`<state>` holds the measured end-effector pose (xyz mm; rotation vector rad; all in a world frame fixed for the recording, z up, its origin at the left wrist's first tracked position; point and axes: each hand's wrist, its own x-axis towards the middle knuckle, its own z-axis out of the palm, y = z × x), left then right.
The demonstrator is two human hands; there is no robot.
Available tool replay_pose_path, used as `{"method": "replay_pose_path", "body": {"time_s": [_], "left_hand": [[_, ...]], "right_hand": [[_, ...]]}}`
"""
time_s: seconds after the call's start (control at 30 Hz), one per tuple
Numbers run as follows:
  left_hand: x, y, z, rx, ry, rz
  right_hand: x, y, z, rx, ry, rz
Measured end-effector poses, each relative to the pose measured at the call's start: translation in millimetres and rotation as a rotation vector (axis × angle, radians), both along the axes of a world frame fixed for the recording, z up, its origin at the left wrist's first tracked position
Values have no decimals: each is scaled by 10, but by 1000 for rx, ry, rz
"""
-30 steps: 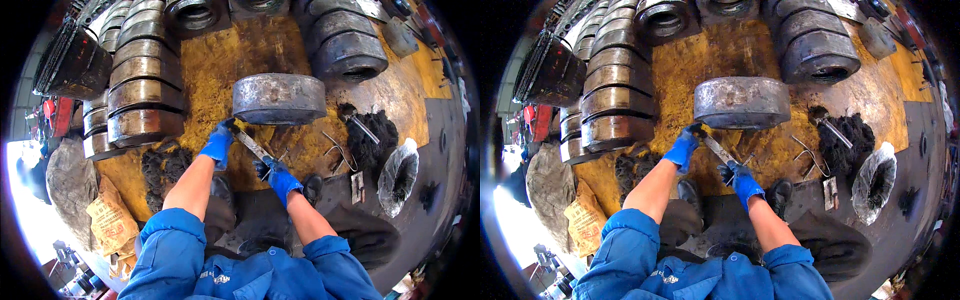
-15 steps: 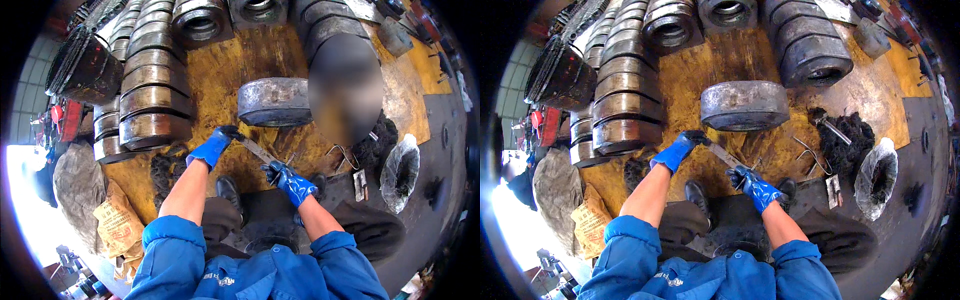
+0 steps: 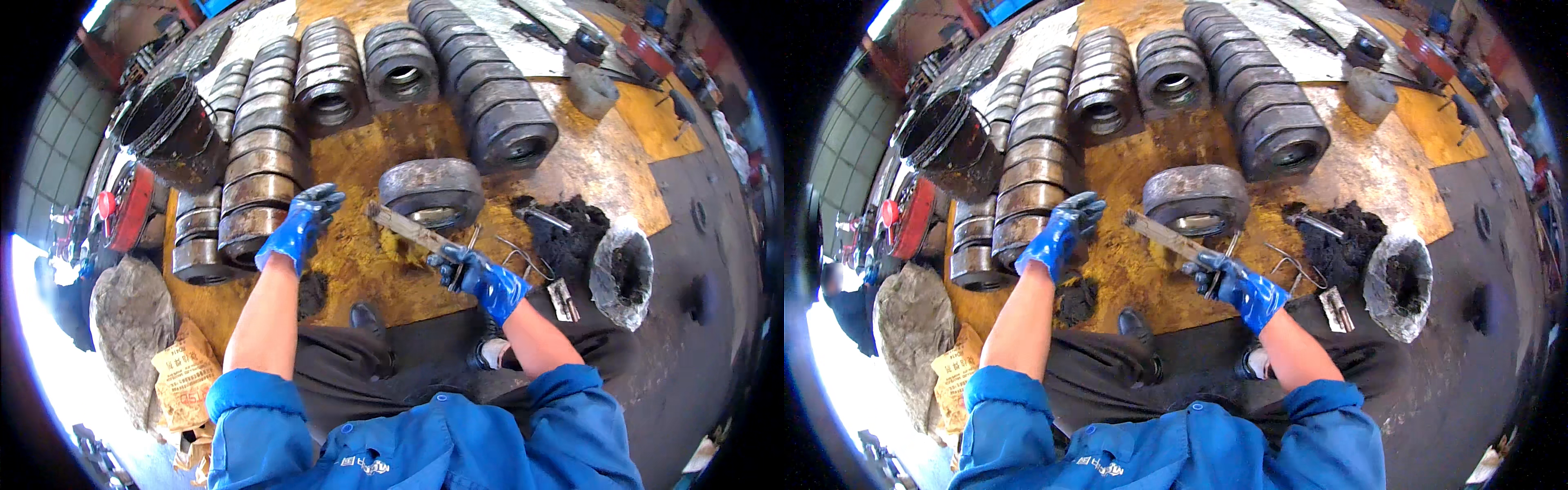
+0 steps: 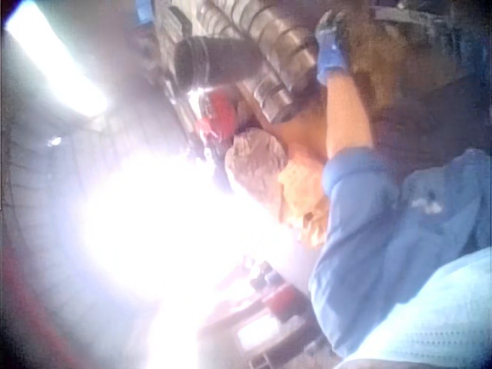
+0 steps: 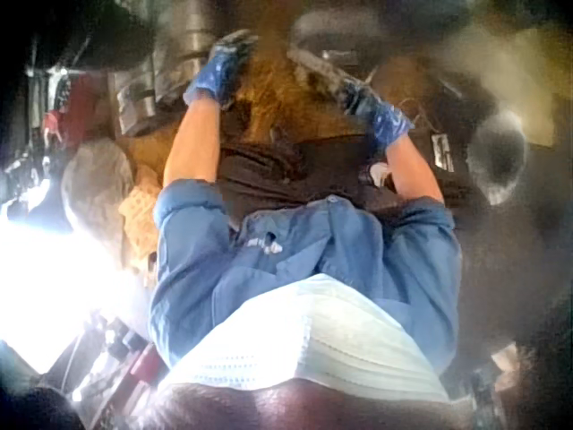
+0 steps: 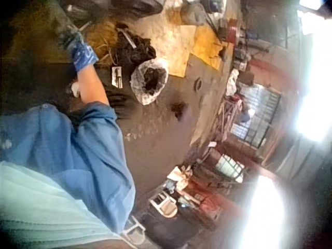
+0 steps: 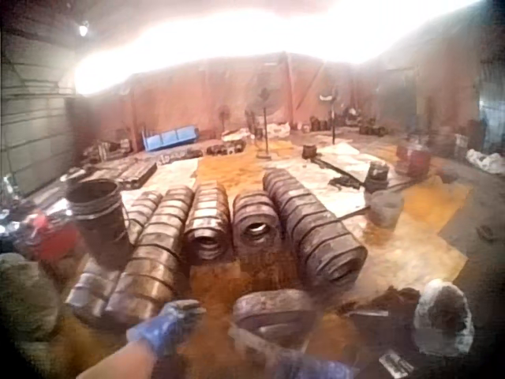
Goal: The person removes a metal ring from a cylindrical part using a hammer and chisel, then scrapes a black substance from the ring with a metal tool. The person works on a single part throughout the clip.
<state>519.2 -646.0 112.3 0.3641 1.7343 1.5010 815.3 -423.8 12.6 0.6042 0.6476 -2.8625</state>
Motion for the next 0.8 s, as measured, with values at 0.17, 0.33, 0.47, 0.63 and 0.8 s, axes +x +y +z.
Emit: {"method": "replay_pose_path", "body": {"time_s": [0.17,0.33,0.47,0.63,0.8], "left_hand": [[34,59,355,53,-19,14],[95,88,283,221,-146,30],[229,-53,245,158,-86,-107],[-349,-240,-184,193,-5,-173],[-71,-58,107,140,-185,-63]], "right_hand": [[309,894,771,359,-4,-121],[1143,1939,1350,458,-114,-420],[2092,2297,1671,578,-196,-605],[3185,2370,1221,558,-406,-851],[3783,2112,465,726,-677,-957]]}}
